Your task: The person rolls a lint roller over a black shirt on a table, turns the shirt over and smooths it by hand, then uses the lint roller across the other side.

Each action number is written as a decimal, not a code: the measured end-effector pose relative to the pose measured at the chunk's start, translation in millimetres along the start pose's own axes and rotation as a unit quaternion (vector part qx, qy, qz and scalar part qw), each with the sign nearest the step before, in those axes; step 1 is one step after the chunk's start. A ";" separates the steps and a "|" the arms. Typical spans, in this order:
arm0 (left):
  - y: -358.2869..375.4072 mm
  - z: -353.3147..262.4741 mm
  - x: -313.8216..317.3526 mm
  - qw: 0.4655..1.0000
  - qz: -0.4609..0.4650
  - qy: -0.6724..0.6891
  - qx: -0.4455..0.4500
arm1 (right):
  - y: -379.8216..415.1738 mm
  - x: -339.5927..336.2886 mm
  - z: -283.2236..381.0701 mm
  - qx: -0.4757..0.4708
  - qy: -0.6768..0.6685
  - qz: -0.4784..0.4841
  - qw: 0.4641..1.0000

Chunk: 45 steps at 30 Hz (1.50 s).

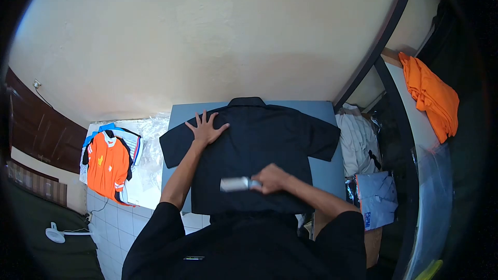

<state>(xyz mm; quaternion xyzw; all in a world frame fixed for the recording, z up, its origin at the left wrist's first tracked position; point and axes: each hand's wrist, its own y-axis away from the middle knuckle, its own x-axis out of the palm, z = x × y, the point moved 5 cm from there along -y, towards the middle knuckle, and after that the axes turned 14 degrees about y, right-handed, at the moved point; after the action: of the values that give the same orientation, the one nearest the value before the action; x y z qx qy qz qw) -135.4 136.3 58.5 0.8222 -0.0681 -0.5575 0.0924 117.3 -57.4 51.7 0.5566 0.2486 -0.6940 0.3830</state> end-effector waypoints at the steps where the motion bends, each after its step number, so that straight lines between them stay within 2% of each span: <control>1: 0.7 -9.1 2.7 0.999 -0.023 -0.008 0.046 | 9.6 9.6 22.0 -0.042 -0.026 -0.006 0.999; 2: 0.5 -16.6 5.9 0.994 -0.048 -0.016 0.093 | 14.1 21.0 37.4 -0.093 -0.015 0.003 0.996; 3: -3.3 -25.0 6.3 0.986 -0.077 -0.024 0.142 | 17.7 26.6 46.1 -0.089 -0.017 0.016 0.996; 6: -10.8 -50.0 36.4 0.931 0.072 0.057 0.352 | 10.1 11.6 30.9 -0.068 -0.013 -0.001 0.998; 9: -30.3 -55.1 49.1 0.946 0.130 0.155 0.254 | -7.1 -6.1 0.1 0.005 0.009 -0.034 0.999; 12: -43.0 -55.5 52.6 0.940 0.178 0.172 0.233 | -28.0 -20.3 -51.0 0.136 0.049 -0.065 0.987; 14: -50.0 -52.9 52.5 0.928 0.219 0.201 0.224 | -38.8 -23.9 -83.3 0.206 0.062 -0.133 0.967; 15: -54.7 -50.6 52.7 0.921 0.238 0.215 0.220 | -41.3 -28.4 -92.6 0.241 0.061 -0.129 0.960; 18: -60.4 -45.6 54.8 0.917 0.242 0.224 0.225 | -38.6 -26.6 -82.4 0.226 0.050 -0.133 0.964; 19: -58.3 -44.5 53.9 0.918 0.233 0.227 0.226 | -33.8 -22.8 -66.2 0.186 0.047 -0.151 0.970; 23: -41.8 -50.4 47.5 0.936 0.175 0.197 0.234 | 4.3 9.5 28.5 0.045 -0.005 -0.037 0.998; 24: -36.5 -54.1 46.3 0.942 0.154 0.179 0.238 | 16.9 20.4 50.4 0.000 -0.056 -0.070 0.996; 26: -21.0 -60.6 47.4 0.956 0.044 0.085 0.277 | 32.5 32.1 74.2 0.018 -0.070 -0.027 0.997; 27: -10.2 -63.3 49.6 0.955 -0.013 0.040 0.294 | 39.0 29.0 65.8 0.118 -0.066 -0.088 0.987; 29: 13.7 -63.0 61.0 0.951 -0.076 0.105 0.280 | 60.2 21.9 50.0 0.312 -0.055 -0.204 0.926; 30: 28.1 -63.3 67.2 0.946 -0.104 0.138 0.274 | 66.2 19.4 43.5 0.371 -0.052 -0.201 0.905; 32: 54.3 -62.7 78.9 0.956 -0.110 0.118 0.247 | 76.4 11.4 27.4 0.486 -0.046 -0.192 0.851; 35: 70.6 -55.8 85.4 0.969 -0.114 0.101 0.194 | 96.4 18.8 8.4 0.588 0.010 -0.188 0.787; 38: 68.4 -53.2 86.7 0.969 -0.126 0.104 0.185 | 131.2 27.3 -25.2 0.710 0.016 -0.180 0.680; 41: 69.7 -54.9 86.2 0.965 -0.152 0.098 0.191 | 137.3 16.8 -33.8 0.732 0.019 -0.252 0.633; 44: 70.3 -55.1 86.1 0.963 -0.158 0.102 0.193 | 93.1 13.0 -9.1 0.652 -0.021 -0.193 0.733; 45: 70.6 -55.8 85.4 0.963 -0.157 0.103 0.193 | 74.2 11.8 4.7 0.590 -0.031 -0.181 0.786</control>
<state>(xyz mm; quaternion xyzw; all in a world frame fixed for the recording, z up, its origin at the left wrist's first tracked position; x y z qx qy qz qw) -52.7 53.4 17.5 0.8777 -0.0343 -0.4537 -0.1503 173.6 -107.3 47.5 0.5969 -0.1253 -0.7792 -0.1447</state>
